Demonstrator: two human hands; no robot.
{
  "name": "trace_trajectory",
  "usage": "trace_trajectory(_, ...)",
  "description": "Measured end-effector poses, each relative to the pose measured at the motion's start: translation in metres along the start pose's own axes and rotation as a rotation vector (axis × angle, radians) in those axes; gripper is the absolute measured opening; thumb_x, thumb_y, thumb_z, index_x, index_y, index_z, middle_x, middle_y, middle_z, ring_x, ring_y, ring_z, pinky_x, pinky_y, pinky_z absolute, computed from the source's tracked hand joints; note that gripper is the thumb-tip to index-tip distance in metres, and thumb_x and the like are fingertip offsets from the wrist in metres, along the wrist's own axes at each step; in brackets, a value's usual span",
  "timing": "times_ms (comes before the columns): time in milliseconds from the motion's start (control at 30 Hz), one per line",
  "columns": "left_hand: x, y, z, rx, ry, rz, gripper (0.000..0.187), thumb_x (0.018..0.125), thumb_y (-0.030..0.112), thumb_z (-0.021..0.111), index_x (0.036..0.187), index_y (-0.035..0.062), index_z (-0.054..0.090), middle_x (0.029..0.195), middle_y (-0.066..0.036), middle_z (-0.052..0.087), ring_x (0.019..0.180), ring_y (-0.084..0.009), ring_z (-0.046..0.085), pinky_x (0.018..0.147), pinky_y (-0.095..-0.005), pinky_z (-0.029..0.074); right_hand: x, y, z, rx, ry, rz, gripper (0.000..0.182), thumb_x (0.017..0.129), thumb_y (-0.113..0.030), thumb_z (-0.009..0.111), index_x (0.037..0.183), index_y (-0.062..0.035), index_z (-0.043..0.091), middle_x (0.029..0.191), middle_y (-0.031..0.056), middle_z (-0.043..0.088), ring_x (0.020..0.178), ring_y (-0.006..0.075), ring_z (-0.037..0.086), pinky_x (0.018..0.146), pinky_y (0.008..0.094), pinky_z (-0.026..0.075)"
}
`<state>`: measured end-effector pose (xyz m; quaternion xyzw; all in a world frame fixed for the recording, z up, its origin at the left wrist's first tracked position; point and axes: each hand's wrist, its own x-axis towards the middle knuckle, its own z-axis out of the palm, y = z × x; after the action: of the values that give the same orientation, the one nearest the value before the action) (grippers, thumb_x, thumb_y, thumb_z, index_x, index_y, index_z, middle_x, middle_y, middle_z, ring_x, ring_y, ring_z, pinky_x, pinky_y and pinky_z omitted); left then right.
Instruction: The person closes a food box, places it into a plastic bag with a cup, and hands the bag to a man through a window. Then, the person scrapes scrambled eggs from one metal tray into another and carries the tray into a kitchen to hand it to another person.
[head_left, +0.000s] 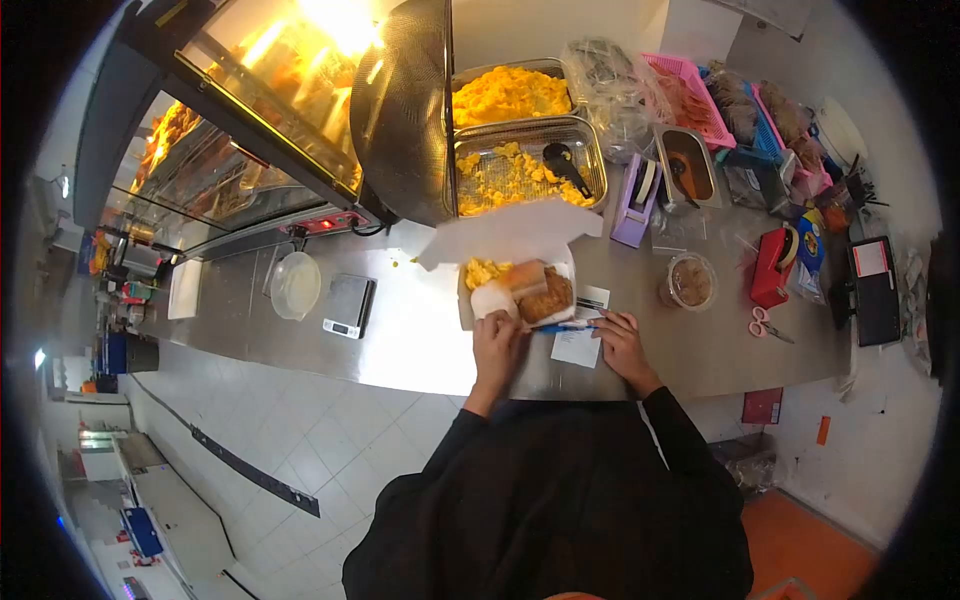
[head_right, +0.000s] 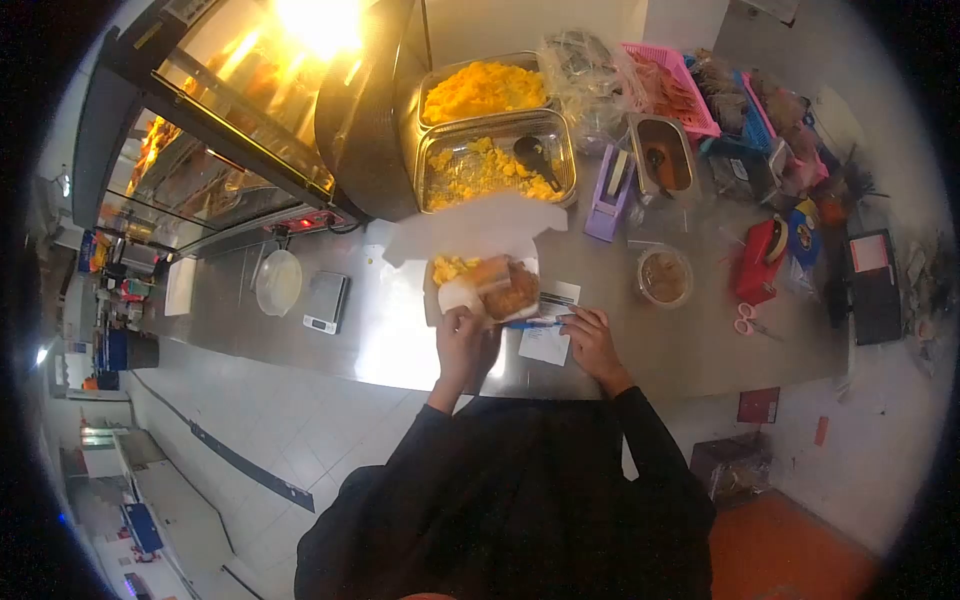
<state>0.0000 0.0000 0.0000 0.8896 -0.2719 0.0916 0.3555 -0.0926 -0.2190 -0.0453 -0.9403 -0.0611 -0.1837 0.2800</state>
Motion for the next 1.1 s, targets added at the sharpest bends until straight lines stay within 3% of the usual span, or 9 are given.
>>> trace_trajectory(267,0.020,-0.054,-0.040,-0.160,0.278,-0.160,0.047,0.064,0.011,0.064,0.100,-0.0045,0.039,0.093,-0.018,0.041,0.084,-0.0301,0.039,0.073,-0.0368,0.034,0.037,-0.038,0.009,0.039,0.405,0.194,0.020,0.061,0.005,0.052,0.079,-0.0034,0.053,0.098,0.0118,0.054,0.104,0.0260,0.044,0.088,0.0397,0.029)
trace_trajectory(333,0.068,-0.059,-0.073,0.031,0.469,0.065,0.055,0.063,0.012,0.065,0.107,-0.0032,0.036,0.108,-0.022,0.034,0.100,-0.0336,0.033,0.081,-0.0393,0.031,0.081,-0.050,-0.007,0.054,0.626,0.217,0.025,0.058,-0.002,0.060,0.082,-0.0021,0.054,0.099,0.0151,0.052,0.103,0.0294,0.044,0.086,0.0387,0.031)
trace_trajectory(400,0.098,-0.089,-0.088,0.049,0.203,0.132,0.037,0.066,0.011,0.063,0.098,0.0006,0.048,0.093,-0.014,0.050,0.088,-0.0290,0.047,0.079,-0.0356,0.036,0.127,-0.053,-0.019,0.201,0.651,0.220,0.032,0.057,-0.002,0.062,0.087,-0.0013,0.052,0.100,0.0116,0.051,0.101,0.0244,0.044,0.086,0.0353,0.032)
trace_trajectory(533,0.116,-0.125,-0.063,-0.569,-0.120,-0.233,0.021,0.074,0.017,0.058,0.086,-0.0003,0.056,0.077,-0.002,0.055,0.066,-0.0129,0.051,0.060,-0.0263,0.041,0.152,-0.008,0.006,0.795,0.028,0.680,0.036,0.066,-0.007,0.060,0.098,-0.0002,0.043,0.104,0.0107,0.045,0.102,0.0174,0.040,0.085,0.0316,0.031)
trace_trajectory(700,0.112,-0.073,0.001,-0.646,0.320,-0.155,0.029,0.084,0.018,0.040,0.106,-0.0004,0.042,0.099,-0.009,0.047,0.095,-0.0181,0.043,0.083,-0.0298,0.033,0.167,-0.059,0.036,0.773,0.450,0.363,0.044,0.077,-0.010,0.049,0.113,-0.0027,0.026,0.113,0.0109,0.031,0.107,0.0179,0.031,0.090,0.0299,0.024)
trace_trajectory(800,0.129,-0.073,-0.005,-0.309,0.125,-0.277,0.029,0.084,0.015,0.038,0.107,-0.0017,0.041,0.101,-0.011,0.047,0.098,-0.0211,0.043,0.086,-0.0291,0.032,0.184,-0.042,0.039,0.764,0.356,0.313,0.049,0.077,-0.009,0.047,0.117,-0.0041,0.018,0.115,0.0122,0.028,0.111,0.0206,0.026,0.092,0.0313,0.020)
trace_trajectory(933,0.109,-0.126,-0.053,-0.724,-0.343,0.033,0.022,0.076,0.006,0.047,0.098,0.0026,0.051,0.103,-0.017,0.041,0.094,-0.0312,0.041,0.083,-0.0350,0.034,0.151,-0.019,0.009,0.906,0.011,0.240,0.032,0.076,-0.008,0.048,0.105,-0.0047,0.035,0.113,0.0118,0.032,0.109,0.0185,0.031,0.092,0.0297,0.022)
trace_trajectory(1033,0.048,-0.115,-0.043,-0.339,-0.085,0.082,0.024,0.071,0.006,0.052,0.095,0.0054,0.052,0.105,-0.012,0.036,0.103,-0.0291,0.033,0.088,-0.0349,0.029,0.096,-0.022,0.044,0.342,0.237,0.022,0.017,0.076,-0.008,0.049,0.092,-0.0045,0.045,0.107,0.0090,0.039,0.105,0.0160,0.035,0.090,0.0291,0.026)
trace_trajectory(1100,0.021,-0.108,-0.015,-0.506,-0.066,0.035,0.027,0.075,0.012,0.050,0.100,0.0064,0.043,0.109,-0.013,0.035,0.109,-0.0267,0.028,0.091,-0.0334,0.027,0.078,-0.033,0.061,0.647,0.238,0.182,0.019,0.078,-0.009,0.048,0.096,-0.0044,0.045,0.107,0.0081,0.041,0.106,0.0174,0.036,0.090,0.0291,0.027)
